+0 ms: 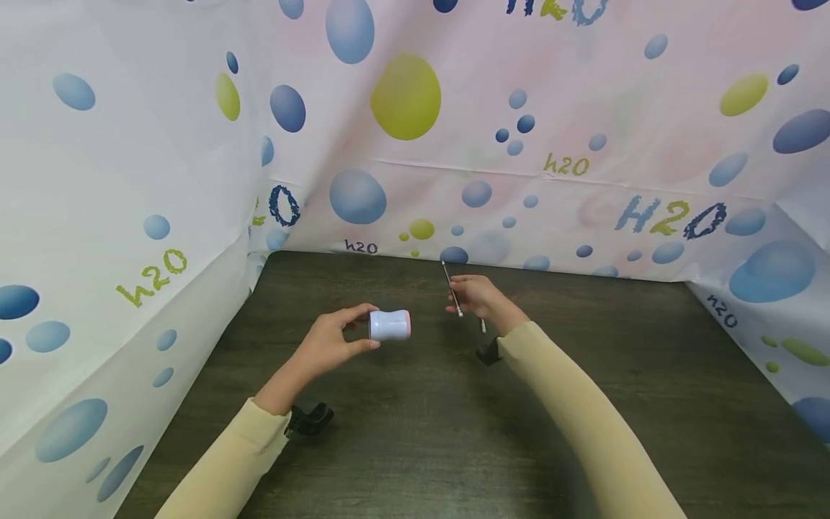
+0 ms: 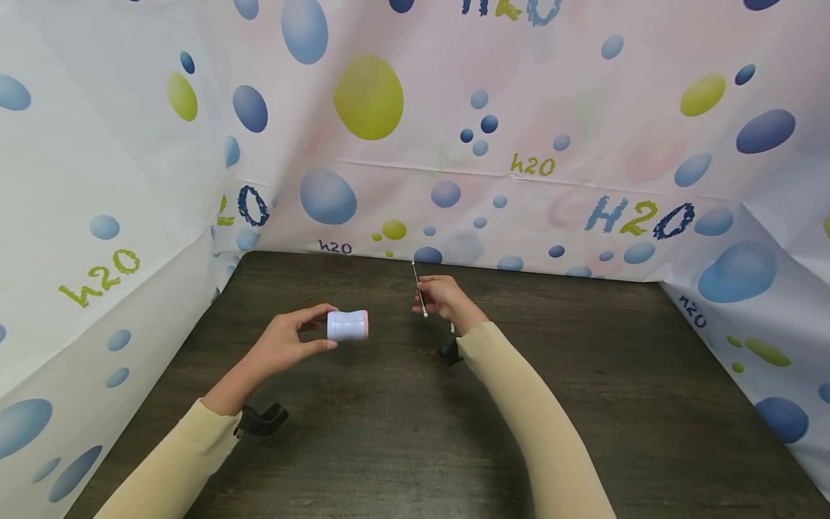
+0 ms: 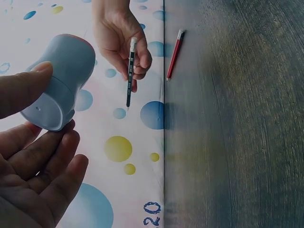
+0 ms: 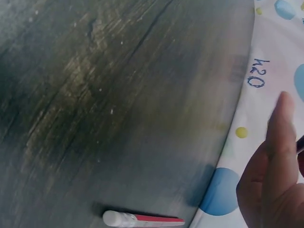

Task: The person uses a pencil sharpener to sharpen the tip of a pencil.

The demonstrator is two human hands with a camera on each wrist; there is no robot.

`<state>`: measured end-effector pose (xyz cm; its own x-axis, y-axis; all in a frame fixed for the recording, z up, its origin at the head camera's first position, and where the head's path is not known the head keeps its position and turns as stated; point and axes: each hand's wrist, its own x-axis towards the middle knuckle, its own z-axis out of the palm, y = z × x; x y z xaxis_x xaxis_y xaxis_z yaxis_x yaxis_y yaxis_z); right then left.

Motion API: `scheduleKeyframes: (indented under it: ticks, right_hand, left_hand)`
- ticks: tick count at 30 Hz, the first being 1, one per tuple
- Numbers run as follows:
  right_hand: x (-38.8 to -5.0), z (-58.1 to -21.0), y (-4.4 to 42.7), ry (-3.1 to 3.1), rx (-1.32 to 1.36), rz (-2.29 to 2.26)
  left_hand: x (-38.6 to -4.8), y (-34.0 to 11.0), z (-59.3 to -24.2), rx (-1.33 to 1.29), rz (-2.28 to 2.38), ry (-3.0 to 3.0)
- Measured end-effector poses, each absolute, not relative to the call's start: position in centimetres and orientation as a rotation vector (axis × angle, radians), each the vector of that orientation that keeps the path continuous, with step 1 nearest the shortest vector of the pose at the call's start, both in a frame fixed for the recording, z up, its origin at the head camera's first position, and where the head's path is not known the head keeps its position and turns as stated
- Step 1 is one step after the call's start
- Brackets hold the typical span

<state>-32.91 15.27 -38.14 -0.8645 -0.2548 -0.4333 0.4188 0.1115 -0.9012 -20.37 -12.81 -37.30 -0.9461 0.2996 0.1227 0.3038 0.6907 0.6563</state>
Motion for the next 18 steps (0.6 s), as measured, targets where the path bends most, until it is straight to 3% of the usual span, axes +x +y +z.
scheduleKeyframes:
  ticks: [6, 13, 18]
  right_hand:
    - [-34.6, -41.0, 15.5, 1.951, 0.172, -1.805]
    - [-41.9, -49.7, 17.3, 1.905, 0.152, -1.842]
    - [-42.8, -50.6, 16.3, 1.971, 0.254, -1.787]
  left_hand:
    - [-20.4, -12.7, -37.4, -0.502, -1.117, -2.889]
    - [-20.3, -12.8, -37.4, -0.5, -1.107, -2.899]
    - [-20.4, -12.9, -37.2, -0.512, -1.105, -2.896]
